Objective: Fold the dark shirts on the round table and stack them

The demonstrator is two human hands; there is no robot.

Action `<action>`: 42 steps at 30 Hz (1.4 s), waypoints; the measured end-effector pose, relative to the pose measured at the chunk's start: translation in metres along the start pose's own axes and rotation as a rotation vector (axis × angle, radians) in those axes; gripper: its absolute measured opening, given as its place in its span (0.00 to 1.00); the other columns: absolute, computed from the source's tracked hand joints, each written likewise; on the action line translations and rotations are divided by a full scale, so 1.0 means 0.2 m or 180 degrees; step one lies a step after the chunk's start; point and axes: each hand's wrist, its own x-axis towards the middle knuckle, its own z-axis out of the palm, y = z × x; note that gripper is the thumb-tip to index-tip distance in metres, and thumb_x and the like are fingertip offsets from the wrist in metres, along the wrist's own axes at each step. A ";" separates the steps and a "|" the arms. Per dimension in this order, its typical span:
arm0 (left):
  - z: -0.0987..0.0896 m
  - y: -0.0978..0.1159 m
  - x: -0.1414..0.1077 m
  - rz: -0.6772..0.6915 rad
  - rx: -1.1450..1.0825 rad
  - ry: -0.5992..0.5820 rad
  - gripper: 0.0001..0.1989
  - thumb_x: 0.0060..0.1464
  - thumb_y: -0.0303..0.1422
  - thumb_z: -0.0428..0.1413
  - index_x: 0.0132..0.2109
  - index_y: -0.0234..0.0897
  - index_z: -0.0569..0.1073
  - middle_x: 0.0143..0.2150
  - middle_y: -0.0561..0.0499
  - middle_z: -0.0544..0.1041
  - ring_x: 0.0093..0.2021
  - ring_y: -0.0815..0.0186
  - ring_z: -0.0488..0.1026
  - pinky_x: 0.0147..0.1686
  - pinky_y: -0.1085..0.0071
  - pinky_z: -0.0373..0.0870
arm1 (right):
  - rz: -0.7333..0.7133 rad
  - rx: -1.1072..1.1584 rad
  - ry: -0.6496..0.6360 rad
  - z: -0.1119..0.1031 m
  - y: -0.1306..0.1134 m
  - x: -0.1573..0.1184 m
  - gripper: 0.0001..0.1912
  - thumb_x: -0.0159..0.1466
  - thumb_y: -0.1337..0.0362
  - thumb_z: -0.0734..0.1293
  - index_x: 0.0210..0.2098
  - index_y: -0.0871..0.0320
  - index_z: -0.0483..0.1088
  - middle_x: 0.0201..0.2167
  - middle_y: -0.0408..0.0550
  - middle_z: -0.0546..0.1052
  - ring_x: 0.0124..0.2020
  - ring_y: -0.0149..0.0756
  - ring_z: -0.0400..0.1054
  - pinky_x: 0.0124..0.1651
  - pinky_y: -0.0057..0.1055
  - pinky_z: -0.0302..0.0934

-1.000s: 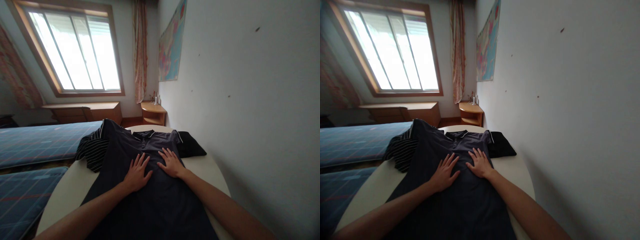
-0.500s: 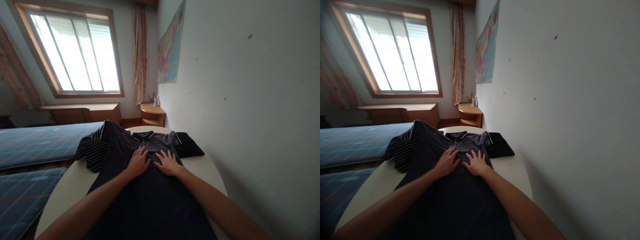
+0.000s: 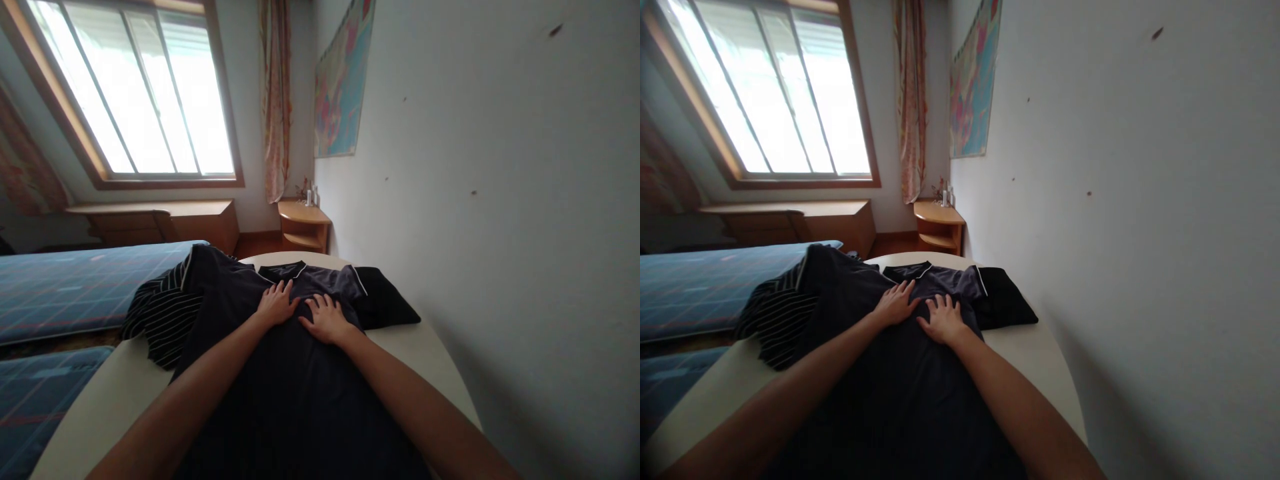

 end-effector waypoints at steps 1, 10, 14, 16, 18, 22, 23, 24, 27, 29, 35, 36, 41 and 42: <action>0.00 0.00 0.03 -0.0029 -0.0004 -0.0023 0.35 0.64 0.50 0.44 0.71 0.37 0.52 0.71 0.36 0.57 0.68 0.44 0.57 0.62 0.50 0.54 | 0.0010 0.0051 -0.0107 0.00 0.01 0.02 0.39 0.66 0.39 0.53 0.69 0.53 0.54 0.72 0.56 0.51 0.71 0.61 0.40 0.67 0.61 0.37; 0.06 0.01 0.12 -0.0306 -0.0032 0.0139 0.31 0.63 0.47 0.45 0.66 0.35 0.63 0.71 0.36 0.57 0.69 0.42 0.54 0.64 0.47 0.52 | -0.0141 0.0286 0.0353 0.03 0.06 0.02 0.31 0.70 0.45 0.52 0.66 0.52 0.60 0.70 0.50 0.57 0.71 0.52 0.44 0.69 0.49 0.39; 0.07 0.01 0.08 -0.0092 -0.0165 0.0466 0.27 0.62 0.43 0.48 0.65 0.36 0.66 0.70 0.40 0.60 0.69 0.48 0.54 0.65 0.52 0.54 | -0.0046 0.0245 0.0748 -0.07 0.10 0.04 0.24 0.71 0.53 0.54 0.60 0.54 0.66 0.59 0.52 0.71 0.59 0.45 0.63 0.61 0.40 0.53; 0.07 0.01 0.06 0.0213 -0.0217 0.0563 0.27 0.62 0.42 0.49 0.65 0.39 0.66 0.70 0.44 0.60 0.70 0.50 0.53 0.66 0.54 0.53 | 0.0198 0.0169 0.1015 -0.15 0.15 0.07 0.22 0.71 0.55 0.55 0.58 0.54 0.67 0.56 0.54 0.73 0.55 0.45 0.65 0.58 0.39 0.56; 0.07 0.01 0.03 0.0505 -0.0283 0.0488 0.29 0.61 0.43 0.50 0.67 0.43 0.64 0.70 0.47 0.59 0.71 0.51 0.52 0.67 0.54 0.52 | 0.0580 0.0085 0.1238 -0.22 0.23 0.11 0.22 0.70 0.56 0.56 0.59 0.56 0.66 0.56 0.56 0.72 0.55 0.47 0.65 0.56 0.40 0.58; 0.06 0.03 -0.01 0.0697 -0.0375 0.0143 0.29 0.62 0.48 0.49 0.68 0.47 0.63 0.71 0.48 0.58 0.72 0.48 0.49 0.68 0.51 0.49 | 0.1380 0.0006 0.1294 -0.27 0.43 0.19 0.28 0.68 0.51 0.60 0.64 0.54 0.62 0.58 0.60 0.70 0.54 0.54 0.65 0.52 0.45 0.61; 0.06 0.03 -0.01 0.0699 -0.0378 0.0085 0.29 0.62 0.49 0.49 0.67 0.47 0.63 0.71 0.48 0.57 0.72 0.47 0.48 0.68 0.50 0.48 | 0.1441 0.0062 0.1177 -0.26 0.48 0.20 0.29 0.67 0.50 0.60 0.65 0.52 0.62 0.57 0.60 0.70 0.54 0.55 0.65 0.52 0.46 0.61; 0.06 0.03 -0.01 0.0697 -0.0379 0.0042 0.29 0.62 0.49 0.48 0.67 0.47 0.63 0.72 0.47 0.57 0.72 0.46 0.48 0.68 0.49 0.47 | 0.1416 0.0125 0.1042 -0.24 0.51 0.22 0.29 0.67 0.50 0.61 0.65 0.50 0.63 0.57 0.59 0.70 0.55 0.55 0.64 0.52 0.46 0.61; 0.05 0.04 -0.01 0.0700 -0.0389 -0.0034 0.30 0.62 0.49 0.48 0.68 0.46 0.63 0.72 0.48 0.56 0.72 0.47 0.46 0.69 0.49 0.46 | 0.1176 0.0209 0.0858 -0.18 0.58 0.25 0.23 0.66 0.55 0.64 0.60 0.45 0.69 0.59 0.54 0.69 0.59 0.53 0.62 0.56 0.46 0.59; 0.05 0.04 -0.01 0.0684 -0.0392 -0.0046 0.30 0.63 0.49 0.48 0.68 0.47 0.63 0.72 0.48 0.56 0.72 0.47 0.46 0.69 0.49 0.46 | 0.1115 0.0247 0.0963 -0.14 0.60 0.26 0.21 0.65 0.59 0.64 0.58 0.45 0.71 0.61 0.53 0.67 0.60 0.51 0.61 0.57 0.45 0.59; 0.04 0.04 -0.01 0.0660 -0.0382 -0.0067 0.29 0.63 0.48 0.48 0.68 0.47 0.62 0.72 0.48 0.56 0.73 0.47 0.45 0.69 0.49 0.46 | 0.0941 0.0804 0.1651 -0.14 0.63 0.29 0.23 0.61 0.69 0.63 0.56 0.58 0.74 0.55 0.56 0.72 0.55 0.42 0.67 0.61 0.35 0.58; 0.04 0.04 -0.01 0.0664 -0.0384 -0.0071 0.29 0.63 0.48 0.48 0.68 0.46 0.62 0.72 0.48 0.56 0.73 0.47 0.45 0.69 0.49 0.46 | 0.0921 0.0896 0.1767 -0.16 0.64 0.30 0.23 0.61 0.70 0.63 0.55 0.59 0.74 0.54 0.55 0.73 0.55 0.41 0.67 0.61 0.34 0.58; 0.04 0.04 -0.01 0.0658 -0.0390 -0.0103 0.29 0.63 0.48 0.49 0.68 0.47 0.62 0.72 0.48 0.55 0.73 0.46 0.44 0.69 0.48 0.45 | 0.0932 0.1097 0.1853 -0.20 0.69 0.31 0.24 0.61 0.73 0.61 0.56 0.61 0.72 0.54 0.54 0.75 0.55 0.38 0.68 0.61 0.30 0.57; 0.04 0.04 -0.01 0.0658 -0.0388 -0.0109 0.29 0.62 0.48 0.49 0.68 0.47 0.62 0.72 0.48 0.55 0.73 0.46 0.45 0.69 0.48 0.45 | 0.0932 0.1038 0.1764 -0.19 0.69 0.30 0.25 0.61 0.73 0.61 0.56 0.62 0.72 0.54 0.54 0.75 0.56 0.38 0.67 0.61 0.30 0.56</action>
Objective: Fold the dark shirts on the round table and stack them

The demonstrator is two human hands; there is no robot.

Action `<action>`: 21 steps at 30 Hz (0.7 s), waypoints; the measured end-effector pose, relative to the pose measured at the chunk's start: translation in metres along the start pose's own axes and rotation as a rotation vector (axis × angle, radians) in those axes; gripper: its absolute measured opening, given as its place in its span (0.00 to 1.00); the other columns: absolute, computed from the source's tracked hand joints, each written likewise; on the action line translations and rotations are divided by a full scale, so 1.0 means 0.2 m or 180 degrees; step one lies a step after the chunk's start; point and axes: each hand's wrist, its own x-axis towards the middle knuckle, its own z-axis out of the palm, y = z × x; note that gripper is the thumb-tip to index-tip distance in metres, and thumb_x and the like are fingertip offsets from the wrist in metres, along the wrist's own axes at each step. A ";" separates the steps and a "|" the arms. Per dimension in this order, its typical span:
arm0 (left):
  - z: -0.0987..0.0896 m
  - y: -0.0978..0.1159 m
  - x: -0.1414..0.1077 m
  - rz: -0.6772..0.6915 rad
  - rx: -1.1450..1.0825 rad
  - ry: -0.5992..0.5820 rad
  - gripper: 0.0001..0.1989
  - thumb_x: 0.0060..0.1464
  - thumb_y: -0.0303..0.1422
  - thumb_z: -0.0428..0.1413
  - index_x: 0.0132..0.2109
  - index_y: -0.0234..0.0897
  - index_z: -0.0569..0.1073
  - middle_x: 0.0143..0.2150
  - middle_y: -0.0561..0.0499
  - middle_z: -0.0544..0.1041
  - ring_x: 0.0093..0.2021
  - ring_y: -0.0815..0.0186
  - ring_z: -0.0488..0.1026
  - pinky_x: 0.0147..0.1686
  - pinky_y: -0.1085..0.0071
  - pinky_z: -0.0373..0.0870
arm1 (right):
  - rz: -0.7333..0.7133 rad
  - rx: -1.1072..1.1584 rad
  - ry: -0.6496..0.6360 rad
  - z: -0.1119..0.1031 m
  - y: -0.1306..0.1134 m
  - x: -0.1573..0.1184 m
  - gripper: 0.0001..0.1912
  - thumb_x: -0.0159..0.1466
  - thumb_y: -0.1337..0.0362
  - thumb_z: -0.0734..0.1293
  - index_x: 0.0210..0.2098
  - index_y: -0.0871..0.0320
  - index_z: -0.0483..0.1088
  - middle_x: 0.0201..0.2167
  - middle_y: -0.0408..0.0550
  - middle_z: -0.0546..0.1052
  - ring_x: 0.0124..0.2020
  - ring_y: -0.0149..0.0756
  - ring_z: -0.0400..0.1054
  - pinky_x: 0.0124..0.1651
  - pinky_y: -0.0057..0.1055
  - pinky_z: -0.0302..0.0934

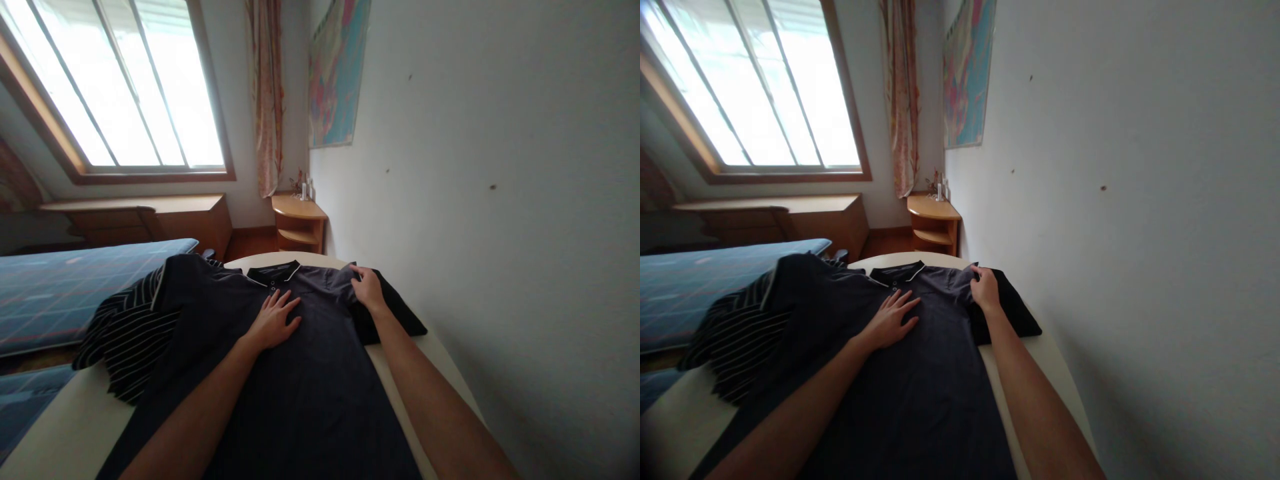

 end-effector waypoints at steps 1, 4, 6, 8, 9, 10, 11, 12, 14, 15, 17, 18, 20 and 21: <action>0.00 0.00 0.00 0.0001 0.0001 -0.0005 0.29 0.62 0.48 0.49 0.68 0.47 0.62 0.72 0.48 0.55 0.73 0.46 0.45 0.68 0.48 0.46 | -0.0014 -0.0112 -0.0094 0.01 0.00 -0.01 0.25 0.60 0.74 0.62 0.57 0.62 0.71 0.55 0.55 0.74 0.57 0.38 0.66 0.62 0.30 0.56; 0.00 0.00 0.00 0.0006 -0.0007 -0.0007 0.29 0.63 0.48 0.49 0.68 0.47 0.62 0.72 0.47 0.56 0.72 0.45 0.45 0.68 0.48 0.46 | -0.0109 -0.0558 -0.0340 0.03 -0.01 -0.06 0.25 0.62 0.72 0.62 0.59 0.63 0.70 0.59 0.57 0.70 0.58 0.42 0.64 0.62 0.33 0.55; 0.00 0.00 0.00 0.0002 -0.0023 -0.0001 0.29 0.63 0.48 0.49 0.68 0.47 0.62 0.72 0.47 0.56 0.72 0.45 0.45 0.68 0.48 0.46 | -0.0133 -0.0820 -0.0383 0.03 -0.03 -0.09 0.24 0.63 0.70 0.62 0.59 0.60 0.70 0.62 0.56 0.67 0.58 0.46 0.63 0.60 0.36 0.57; 0.00 0.00 0.00 0.0005 -0.0042 0.0003 0.29 0.62 0.48 0.49 0.68 0.47 0.63 0.72 0.48 0.56 0.73 0.45 0.45 0.68 0.48 0.46 | -0.0177 -0.0987 -0.0322 0.02 -0.06 -0.11 0.24 0.64 0.69 0.60 0.60 0.56 0.70 0.64 0.53 0.66 0.59 0.48 0.60 0.58 0.39 0.58; 0.00 0.00 0.00 0.0008 -0.0047 0.0006 0.29 0.62 0.48 0.49 0.68 0.47 0.63 0.72 0.48 0.56 0.73 0.45 0.44 0.68 0.48 0.46 | -0.0236 -0.1033 -0.0307 0.02 -0.07 -0.12 0.25 0.65 0.69 0.60 0.60 0.55 0.69 0.65 0.51 0.65 0.60 0.48 0.59 0.58 0.40 0.58; 0.00 0.00 0.00 0.0011 -0.0048 0.0009 0.29 0.63 0.48 0.49 0.68 0.47 0.62 0.72 0.48 0.55 0.73 0.45 0.44 0.68 0.48 0.46 | -0.0315 -0.1057 -0.0346 0.01 -0.08 -0.12 0.26 0.65 0.70 0.59 0.61 0.54 0.68 0.65 0.50 0.65 0.60 0.48 0.59 0.58 0.41 0.57; 0.00 0.00 0.00 0.0014 -0.0047 0.0013 0.29 0.63 0.48 0.49 0.68 0.47 0.62 0.72 0.48 0.55 0.73 0.45 0.44 0.68 0.47 0.46 | -0.0387 -0.1067 -0.0431 0.01 -0.08 -0.12 0.27 0.65 0.70 0.59 0.62 0.53 0.67 0.66 0.49 0.64 0.60 0.47 0.59 0.58 0.41 0.57; 0.00 0.00 0.00 0.0019 -0.0045 0.0016 0.29 0.63 0.48 0.49 0.68 0.47 0.62 0.72 0.48 0.55 0.73 0.45 0.44 0.68 0.47 0.46 | -0.0414 -0.1069 -0.0530 0.01 -0.09 -0.12 0.27 0.64 0.70 0.59 0.62 0.53 0.66 0.66 0.49 0.64 0.60 0.46 0.60 0.58 0.41 0.58; 0.01 0.00 0.00 0.0027 -0.0045 0.0028 0.29 0.63 0.48 0.49 0.68 0.47 0.62 0.72 0.47 0.56 0.73 0.45 0.44 0.68 0.47 0.46 | -0.0309 -0.1047 -0.0644 0.01 -0.08 -0.11 0.26 0.64 0.69 0.60 0.62 0.55 0.67 0.65 0.51 0.64 0.58 0.46 0.63 0.57 0.40 0.60; 0.01 -0.01 0.00 0.0034 -0.0046 0.0036 0.29 0.63 0.48 0.49 0.68 0.47 0.62 0.72 0.47 0.56 0.72 0.45 0.45 0.68 0.47 0.46 | -0.0203 -0.0992 -0.0601 0.02 -0.07 -0.11 0.25 0.65 0.68 0.60 0.61 0.57 0.67 0.65 0.53 0.65 0.58 0.46 0.64 0.57 0.40 0.61; 0.01 -0.01 -0.01 0.0044 -0.0039 0.0064 0.29 0.62 0.48 0.49 0.68 0.47 0.63 0.72 0.47 0.56 0.72 0.45 0.45 0.68 0.46 0.47 | -0.0061 -0.0751 -0.0342 0.02 -0.05 -0.09 0.24 0.64 0.68 0.61 0.60 0.61 0.68 0.64 0.56 0.65 0.59 0.45 0.64 0.59 0.38 0.60; 0.02 -0.01 -0.01 0.0051 -0.0029 0.0095 0.29 0.62 0.47 0.50 0.67 0.46 0.63 0.72 0.47 0.57 0.72 0.44 0.46 0.68 0.46 0.47 | -0.0065 -0.0576 -0.0199 0.03 -0.04 -0.08 0.24 0.64 0.68 0.61 0.60 0.63 0.68 0.63 0.57 0.66 0.60 0.43 0.63 0.61 0.36 0.58; 0.01 -0.01 0.00 0.0089 -0.0008 0.0223 0.28 0.61 0.46 0.52 0.65 0.45 0.66 0.70 0.46 0.60 0.71 0.45 0.50 0.68 0.47 0.49 | -0.0166 -0.0200 0.0079 0.02 -0.03 -0.05 0.24 0.63 0.70 0.60 0.59 0.66 0.68 0.62 0.59 0.68 0.62 0.40 0.62 0.65 0.32 0.54; 0.00 0.00 0.01 0.0124 -0.0008 0.0326 0.27 0.60 0.45 0.53 0.64 0.43 0.67 0.69 0.46 0.62 0.70 0.47 0.53 0.67 0.49 0.50 | -0.0223 -0.0035 0.0208 0.02 -0.02 -0.04 0.24 0.63 0.71 0.60 0.58 0.67 0.69 0.60 0.59 0.69 0.62 0.39 0.62 0.66 0.32 0.53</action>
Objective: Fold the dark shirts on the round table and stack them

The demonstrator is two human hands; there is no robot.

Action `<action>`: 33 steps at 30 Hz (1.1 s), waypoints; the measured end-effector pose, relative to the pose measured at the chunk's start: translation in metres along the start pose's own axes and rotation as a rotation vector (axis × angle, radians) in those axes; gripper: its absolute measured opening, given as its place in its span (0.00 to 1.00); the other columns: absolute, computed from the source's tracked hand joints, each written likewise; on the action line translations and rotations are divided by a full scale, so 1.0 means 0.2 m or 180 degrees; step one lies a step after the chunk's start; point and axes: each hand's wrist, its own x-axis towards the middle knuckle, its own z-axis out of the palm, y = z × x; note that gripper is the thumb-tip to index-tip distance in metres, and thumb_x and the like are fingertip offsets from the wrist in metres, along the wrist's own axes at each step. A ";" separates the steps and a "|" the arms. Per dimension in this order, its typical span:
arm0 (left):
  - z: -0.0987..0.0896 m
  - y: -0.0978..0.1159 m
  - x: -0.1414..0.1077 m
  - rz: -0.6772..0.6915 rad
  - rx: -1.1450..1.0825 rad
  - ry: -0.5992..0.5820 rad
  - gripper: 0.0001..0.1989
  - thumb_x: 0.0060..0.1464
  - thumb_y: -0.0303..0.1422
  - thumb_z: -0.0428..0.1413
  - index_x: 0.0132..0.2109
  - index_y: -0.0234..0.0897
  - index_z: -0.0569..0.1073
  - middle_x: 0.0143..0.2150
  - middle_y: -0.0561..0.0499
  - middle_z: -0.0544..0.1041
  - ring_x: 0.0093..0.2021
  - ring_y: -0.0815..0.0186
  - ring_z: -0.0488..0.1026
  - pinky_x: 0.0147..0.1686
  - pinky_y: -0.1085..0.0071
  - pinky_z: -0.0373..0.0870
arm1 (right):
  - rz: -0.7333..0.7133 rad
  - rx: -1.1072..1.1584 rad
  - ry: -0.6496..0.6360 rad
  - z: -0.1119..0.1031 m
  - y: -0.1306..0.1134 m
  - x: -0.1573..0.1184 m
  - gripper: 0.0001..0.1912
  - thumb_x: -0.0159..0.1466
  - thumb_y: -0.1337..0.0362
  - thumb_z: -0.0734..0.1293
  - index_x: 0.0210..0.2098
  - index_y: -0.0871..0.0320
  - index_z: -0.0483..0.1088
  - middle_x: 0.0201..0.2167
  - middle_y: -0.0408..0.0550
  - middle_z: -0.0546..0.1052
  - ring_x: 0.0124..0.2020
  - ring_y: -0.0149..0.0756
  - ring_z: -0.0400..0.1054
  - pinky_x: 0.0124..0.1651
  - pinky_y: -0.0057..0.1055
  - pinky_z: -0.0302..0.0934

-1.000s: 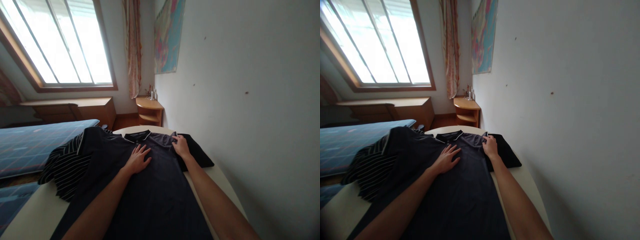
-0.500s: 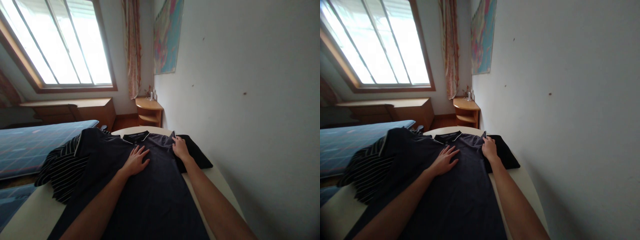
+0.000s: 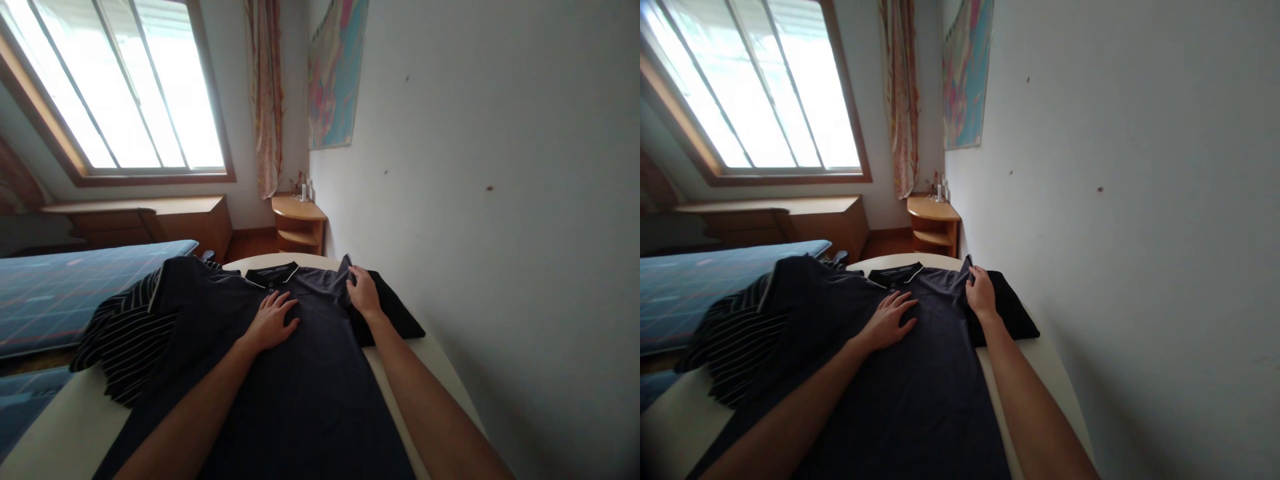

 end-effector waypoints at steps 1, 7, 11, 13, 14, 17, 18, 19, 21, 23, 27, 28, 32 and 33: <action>-0.01 0.01 0.02 0.0040 -0.0010 0.0120 0.26 0.61 0.43 0.53 0.63 0.42 0.68 0.68 0.45 0.64 0.69 0.49 0.56 0.67 0.52 0.53 | -0.0036 0.0139 0.0117 0.00 0.01 0.01 0.24 0.62 0.71 0.61 0.58 0.67 0.69 0.59 0.59 0.70 0.61 0.39 0.62 0.66 0.32 0.53; -0.02 0.10 0.24 0.0324 -0.0178 0.0212 0.24 0.67 0.40 0.44 0.65 0.38 0.64 0.66 0.45 0.67 0.67 0.58 0.60 0.66 0.60 0.54 | -0.0188 0.0573 0.0395 0.00 0.00 0.02 0.23 0.61 0.67 0.64 0.55 0.64 0.72 0.55 0.60 0.73 0.57 0.43 0.66 0.63 0.39 0.58; 0.07 0.18 0.39 0.0155 -0.0134 -0.0371 0.26 0.69 0.41 0.38 0.69 0.43 0.59 0.70 0.47 0.61 0.71 0.55 0.52 0.67 0.52 0.49 | -0.0205 0.0591 0.0484 0.00 -0.01 0.02 0.20 0.62 0.64 0.64 0.52 0.62 0.75 0.51 0.59 0.74 0.53 0.44 0.69 0.60 0.39 0.61; 0.12 0.22 0.43 0.0072 -0.0057 -0.0532 0.27 0.68 0.44 0.39 0.70 0.46 0.57 0.72 0.47 0.57 0.72 0.48 0.48 0.67 0.46 0.47 | -0.0184 0.0522 0.0579 -0.01 -0.01 0.02 0.21 0.62 0.66 0.63 0.53 0.62 0.75 0.50 0.59 0.74 0.52 0.45 0.69 0.59 0.39 0.62; 0.14 0.24 0.45 0.0028 -0.0030 -0.0572 0.28 0.67 0.47 0.40 0.70 0.48 0.56 0.73 0.47 0.54 0.72 0.44 0.46 0.66 0.43 0.46 | -0.0176 0.0477 0.0620 -0.01 -0.01 0.01 0.21 0.61 0.68 0.63 0.53 0.61 0.74 0.50 0.59 0.73 0.52 0.44 0.68 0.59 0.39 0.62; 0.18 0.28 0.46 -0.0128 -0.0005 -0.0639 0.32 0.63 0.52 0.43 0.71 0.53 0.52 0.75 0.48 0.47 0.72 0.35 0.38 0.64 0.34 0.41 | -0.0208 0.0367 0.0641 -0.01 -0.03 0.00 0.24 0.60 0.72 0.60 0.55 0.60 0.73 0.52 0.58 0.72 0.54 0.43 0.67 0.60 0.39 0.61; 0.19 0.29 0.47 -0.0153 -0.0008 -0.0661 0.32 0.63 0.53 0.44 0.71 0.55 0.51 0.75 0.49 0.45 0.72 0.33 0.36 0.63 0.32 0.40 | -0.0251 0.0351 0.0600 -0.01 -0.03 0.00 0.25 0.60 0.73 0.59 0.55 0.61 0.73 0.52 0.58 0.72 0.54 0.43 0.67 0.60 0.38 0.61; 0.19 0.29 0.47 -0.0150 -0.0022 -0.0680 0.33 0.62 0.53 0.44 0.71 0.56 0.51 0.75 0.50 0.45 0.72 0.32 0.35 0.62 0.30 0.39 | -0.0313 0.0344 0.0541 -0.01 -0.04 0.00 0.26 0.60 0.74 0.59 0.56 0.61 0.72 0.52 0.58 0.71 0.55 0.43 0.67 0.61 0.38 0.60; 0.19 0.29 0.47 -0.0099 -0.0084 -0.0675 0.33 0.62 0.53 0.45 0.71 0.56 0.51 0.75 0.53 0.45 0.72 0.32 0.33 0.61 0.28 0.39 | -0.0458 0.0333 0.0405 -0.02 -0.06 -0.01 0.27 0.60 0.75 0.58 0.58 0.62 0.71 0.54 0.58 0.71 0.57 0.42 0.65 0.62 0.37 0.60; 0.18 0.29 0.47 -0.0057 -0.0273 -0.0511 0.33 0.60 0.50 0.48 0.70 0.52 0.55 0.74 0.53 0.51 0.72 0.36 0.36 0.63 0.30 0.40 | -0.0582 0.0304 0.0285 -0.03 -0.09 -0.01 0.28 0.60 0.76 0.57 0.59 0.61 0.70 0.56 0.57 0.70 0.58 0.41 0.64 0.63 0.36 0.58; 0.16 0.26 0.46 -0.0264 -0.0725 0.0119 0.26 0.63 0.38 0.47 0.67 0.39 0.62 0.68 0.45 0.65 0.69 0.54 0.56 0.67 0.55 0.53 | -0.0875 0.0282 -0.0077 -0.05 -0.16 -0.03 0.29 0.61 0.77 0.57 0.60 0.60 0.68 0.58 0.54 0.69 0.60 0.38 0.63 0.66 0.34 0.55; 0.15 0.24 0.45 -0.0406 -0.0785 0.0230 0.25 0.65 0.36 0.44 0.67 0.36 0.61 0.65 0.43 0.68 0.67 0.57 0.61 0.65 0.59 0.58 | -0.0993 0.0296 -0.0215 -0.05 -0.18 -0.03 0.28 0.62 0.76 0.57 0.60 0.59 0.68 0.58 0.54 0.69 0.61 0.37 0.62 0.66 0.33 0.54; 0.09 0.17 0.41 -0.0981 -0.0960 0.0455 0.25 0.70 0.35 0.32 0.67 0.38 0.60 0.55 0.44 0.77 0.54 0.58 0.75 0.54 0.61 0.69 | -0.1471 0.0448 -0.1029 -0.05 -0.25 -0.07 0.27 0.63 0.73 0.61 0.60 0.54 0.68 0.60 0.50 0.68 0.60 0.37 0.64 0.64 0.34 0.57; 0.08 0.15 0.39 -0.1080 -0.0989 0.0482 0.26 0.70 0.36 0.30 0.66 0.39 0.61 0.56 0.44 0.77 0.53 0.58 0.75 0.53 0.61 0.70 | -0.1547 0.0501 -0.1272 -0.05 -0.26 -0.09 0.27 0.62 0.73 0.63 0.60 0.53 0.68 0.60 0.50 0.69 0.57 0.37 0.66 0.62 0.34 0.59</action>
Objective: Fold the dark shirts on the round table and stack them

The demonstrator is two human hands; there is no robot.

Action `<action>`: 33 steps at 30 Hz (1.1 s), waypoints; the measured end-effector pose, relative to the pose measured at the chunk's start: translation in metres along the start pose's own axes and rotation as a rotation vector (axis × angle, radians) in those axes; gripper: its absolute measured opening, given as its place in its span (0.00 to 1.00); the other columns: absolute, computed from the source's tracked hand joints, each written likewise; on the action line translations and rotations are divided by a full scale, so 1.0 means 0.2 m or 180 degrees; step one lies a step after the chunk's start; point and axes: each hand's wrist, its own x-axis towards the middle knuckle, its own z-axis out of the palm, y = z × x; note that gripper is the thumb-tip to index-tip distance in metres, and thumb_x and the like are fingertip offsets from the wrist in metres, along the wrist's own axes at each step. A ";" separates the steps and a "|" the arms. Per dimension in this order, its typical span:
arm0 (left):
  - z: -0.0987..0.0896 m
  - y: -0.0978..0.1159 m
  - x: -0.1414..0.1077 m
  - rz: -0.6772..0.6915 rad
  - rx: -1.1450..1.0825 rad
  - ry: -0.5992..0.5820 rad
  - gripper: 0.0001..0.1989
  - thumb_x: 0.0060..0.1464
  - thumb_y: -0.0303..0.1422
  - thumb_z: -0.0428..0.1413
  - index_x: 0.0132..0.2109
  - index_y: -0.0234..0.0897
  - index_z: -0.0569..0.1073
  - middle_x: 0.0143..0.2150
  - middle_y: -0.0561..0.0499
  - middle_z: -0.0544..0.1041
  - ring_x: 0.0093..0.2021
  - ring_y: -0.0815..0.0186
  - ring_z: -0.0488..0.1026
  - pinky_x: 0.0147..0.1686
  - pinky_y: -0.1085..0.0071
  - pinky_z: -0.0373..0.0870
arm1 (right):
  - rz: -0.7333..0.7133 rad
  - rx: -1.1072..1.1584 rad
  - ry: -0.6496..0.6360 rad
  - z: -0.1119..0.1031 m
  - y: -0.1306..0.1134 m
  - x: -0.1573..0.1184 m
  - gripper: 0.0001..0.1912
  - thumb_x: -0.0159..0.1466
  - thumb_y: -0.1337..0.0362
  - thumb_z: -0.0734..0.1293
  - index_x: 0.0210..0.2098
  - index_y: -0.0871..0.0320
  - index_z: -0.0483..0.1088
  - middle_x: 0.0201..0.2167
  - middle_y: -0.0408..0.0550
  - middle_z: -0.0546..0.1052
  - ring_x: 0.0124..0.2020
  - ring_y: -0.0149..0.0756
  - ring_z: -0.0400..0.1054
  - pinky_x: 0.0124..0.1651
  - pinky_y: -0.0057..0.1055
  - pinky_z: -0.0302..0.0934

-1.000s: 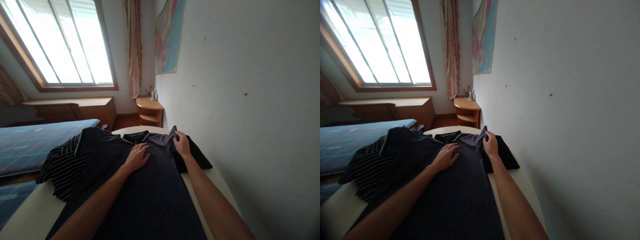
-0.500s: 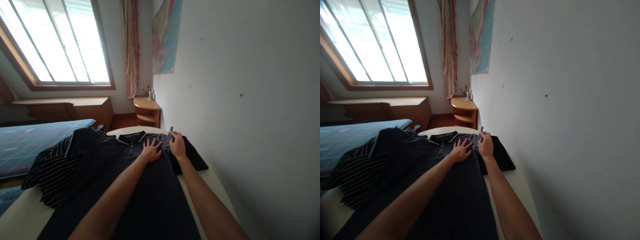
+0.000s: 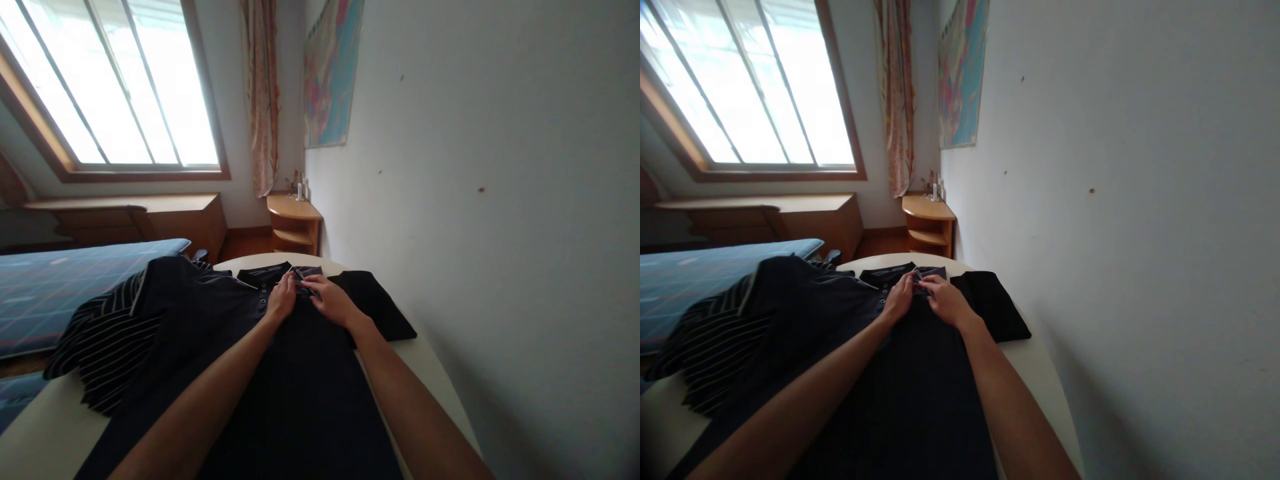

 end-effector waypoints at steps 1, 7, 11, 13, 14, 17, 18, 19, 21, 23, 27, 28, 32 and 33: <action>-0.02 -0.01 -0.01 -0.0074 -0.0020 0.0023 0.26 0.70 0.37 0.30 0.65 0.39 0.63 0.56 0.44 0.77 0.53 0.57 0.76 0.52 0.60 0.70 | -0.0042 0.0072 -0.0203 0.01 -0.01 0.00 0.28 0.61 0.72 0.65 0.61 0.53 0.67 0.60 0.49 0.69 0.54 0.36 0.69 0.59 0.33 0.61; -0.06 -0.04 -0.06 -0.0080 -0.0048 -0.0102 0.17 0.64 0.41 0.50 0.53 0.44 0.76 0.46 0.49 0.82 0.47 0.57 0.78 0.46 0.65 0.72 | 0.0260 -0.0405 -0.0677 0.03 -0.07 -0.04 0.29 0.56 0.64 0.73 0.57 0.56 0.68 0.53 0.53 0.73 0.52 0.42 0.69 0.52 0.35 0.64; -0.06 -0.03 -0.09 -0.0087 0.0104 -0.0041 0.16 0.63 0.37 0.49 0.51 0.43 0.78 0.45 0.47 0.81 0.44 0.57 0.77 0.46 0.63 0.71 | 0.0343 -0.0737 -0.0738 0.01 -0.09 -0.04 0.24 0.58 0.59 0.72 0.53 0.57 0.70 0.49 0.53 0.74 0.51 0.44 0.70 0.50 0.35 0.64; -0.06 -0.03 -0.11 -0.0023 0.0200 -0.0017 0.16 0.62 0.36 0.50 0.53 0.42 0.77 0.48 0.45 0.80 0.48 0.55 0.75 0.50 0.61 0.70 | 0.0418 -0.0877 -0.0615 0.01 -0.08 -0.04 0.19 0.63 0.59 0.68 0.52 0.57 0.71 0.50 0.54 0.75 0.52 0.44 0.69 0.51 0.34 0.64; -0.07 -0.03 -0.12 0.0042 0.0251 -0.0005 0.17 0.62 0.36 0.51 0.53 0.42 0.77 0.50 0.44 0.78 0.51 0.54 0.74 0.52 0.60 0.69 | 0.0486 -0.0927 -0.0584 0.00 -0.08 -0.03 0.17 0.65 0.61 0.66 0.52 0.57 0.72 0.51 0.54 0.75 0.53 0.43 0.69 0.52 0.34 0.63; -0.08 -0.02 -0.18 0.0402 0.0508 0.0018 0.20 0.62 0.39 0.51 0.59 0.43 0.73 0.62 0.44 0.70 0.59 0.52 0.67 0.58 0.57 0.65 | 0.0729 -0.0971 -0.0619 -0.02 -0.04 -0.03 0.15 0.68 0.67 0.60 0.51 0.56 0.73 0.50 0.53 0.77 0.52 0.40 0.71 0.52 0.31 0.63; -0.08 -0.02 -0.21 0.0572 0.0616 -0.0029 0.22 0.63 0.41 0.51 0.62 0.44 0.70 0.65 0.44 0.67 0.62 0.51 0.65 0.59 0.55 0.64 | 0.0821 -0.0995 -0.0591 -0.03 -0.03 -0.03 0.16 0.68 0.68 0.59 0.51 0.55 0.74 0.49 0.52 0.78 0.51 0.40 0.72 0.51 0.31 0.63; -0.08 -0.02 -0.24 0.0741 0.0720 -0.0113 0.24 0.63 0.42 0.50 0.64 0.45 0.68 0.67 0.44 0.63 0.64 0.50 0.62 0.60 0.53 0.62 | 0.0935 -0.1047 -0.0533 -0.05 -0.02 -0.03 0.16 0.68 0.68 0.59 0.51 0.55 0.74 0.49 0.52 0.79 0.50 0.41 0.73 0.50 0.31 0.64; -0.08 -0.03 -0.30 0.1020 0.0853 -0.0353 0.27 0.63 0.46 0.50 0.66 0.46 0.65 0.71 0.45 0.58 0.69 0.48 0.55 0.64 0.50 0.57 | 0.1262 -0.1211 -0.0430 -0.08 0.00 -0.04 0.15 0.68 0.65 0.61 0.48 0.55 0.76 0.46 0.54 0.80 0.48 0.43 0.74 0.48 0.33 0.65; -0.08 -0.03 -0.34 0.1193 0.0888 -0.0574 0.29 0.63 0.49 0.49 0.67 0.47 0.63 0.72 0.46 0.55 0.72 0.48 0.48 0.67 0.49 0.50 | 0.1590 -0.1303 -0.0516 -0.11 0.02 -0.05 0.14 0.66 0.60 0.64 0.43 0.57 0.79 0.43 0.57 0.81 0.46 0.46 0.75 0.46 0.34 0.66; -0.09 -0.05 -0.38 0.1277 0.0784 -0.0914 0.30 0.64 0.50 0.47 0.70 0.51 0.58 0.73 0.49 0.52 0.73 0.50 0.45 0.68 0.47 0.45 | 0.1836 -0.1248 -0.0757 -0.11 0.03 -0.06 0.14 0.62 0.53 0.68 0.36 0.56 0.81 0.39 0.57 0.81 0.44 0.47 0.76 0.45 0.34 0.66; -0.10 -0.05 -0.38 0.1276 0.0756 -0.0962 0.30 0.64 0.50 0.47 0.70 0.52 0.57 0.74 0.49 0.52 0.73 0.50 0.45 0.68 0.47 0.46 | 0.1824 -0.1244 -0.0775 -0.11 0.03 -0.06 0.14 0.62 0.54 0.68 0.36 0.56 0.81 0.39 0.57 0.81 0.44 0.46 0.76 0.45 0.34 0.66; -0.11 -0.06 -0.37 0.1278 0.0734 -0.0960 0.30 0.64 0.49 0.47 0.70 0.49 0.57 0.74 0.47 0.52 0.73 0.52 0.44 0.68 0.49 0.46 | 0.1829 -0.1216 -0.0769 -0.11 0.00 -0.04 0.13 0.62 0.57 0.66 0.35 0.57 0.80 0.39 0.57 0.81 0.43 0.46 0.76 0.44 0.33 0.66; -0.11 -0.06 -0.37 0.1269 0.0731 -0.0940 0.30 0.64 0.48 0.47 0.70 0.49 0.57 0.73 0.47 0.52 0.73 0.52 0.45 0.68 0.49 0.46 | 0.1873 -0.1197 -0.0723 -0.11 -0.01 -0.04 0.13 0.63 0.58 0.65 0.36 0.58 0.79 0.39 0.57 0.81 0.43 0.47 0.76 0.44 0.34 0.66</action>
